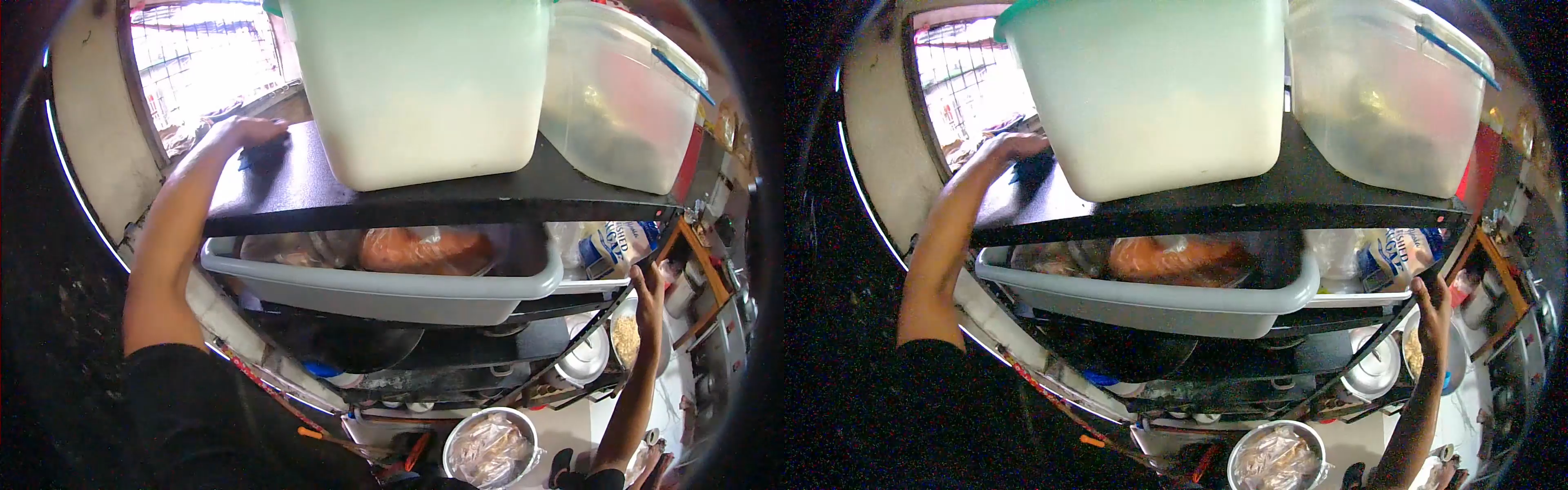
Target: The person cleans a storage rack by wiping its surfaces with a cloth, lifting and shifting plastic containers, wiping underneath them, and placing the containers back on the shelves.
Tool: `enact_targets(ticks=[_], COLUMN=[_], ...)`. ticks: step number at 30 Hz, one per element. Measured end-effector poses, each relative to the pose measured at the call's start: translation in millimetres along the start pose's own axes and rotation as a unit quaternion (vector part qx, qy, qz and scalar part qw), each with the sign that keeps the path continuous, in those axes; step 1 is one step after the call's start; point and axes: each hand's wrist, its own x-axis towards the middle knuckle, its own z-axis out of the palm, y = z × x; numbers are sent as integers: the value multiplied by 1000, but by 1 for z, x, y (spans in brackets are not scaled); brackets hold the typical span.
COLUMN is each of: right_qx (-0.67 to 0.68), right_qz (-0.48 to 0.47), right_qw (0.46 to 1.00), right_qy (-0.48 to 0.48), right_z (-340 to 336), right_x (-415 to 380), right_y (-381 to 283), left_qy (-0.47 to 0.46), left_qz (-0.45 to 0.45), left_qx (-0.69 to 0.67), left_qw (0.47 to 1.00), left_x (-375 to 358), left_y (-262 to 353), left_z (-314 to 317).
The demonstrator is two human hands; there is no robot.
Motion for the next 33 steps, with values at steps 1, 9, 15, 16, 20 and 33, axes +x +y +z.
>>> enact_targets(ticks=[1, 9, 15, 16, 20, 33], right_qx=[-6, -17, -45, -56, -21, 12], right_qz=[2, 27, 3, 3, -33, -14], right_qw=[1000, 999, 997, 996, 998, 999], right_qy=[-2, -22, -55, -65, -50, -33], right_z=[-1, -5, -19, -21, -14, -22], right_x=[0, 1, 12, 12, 12, 20], right_y=[-1, -5, 10, 14, 15, 38], left_qy=[13, 36, 208, 196, 201, 171], left_qz=[-42, -26, 191, 168, 89, 279], left_qx=[-5, -72, -141, -142, -238, -199], left_qw=[999, 996, 949, 956, 946, 924], left_x=[-14, -104, -138, -150, -182, -164], left_y=[-6, -2, 9, 16, 9, 35], left_z=[0, -4, 23, 22, 33, 33])
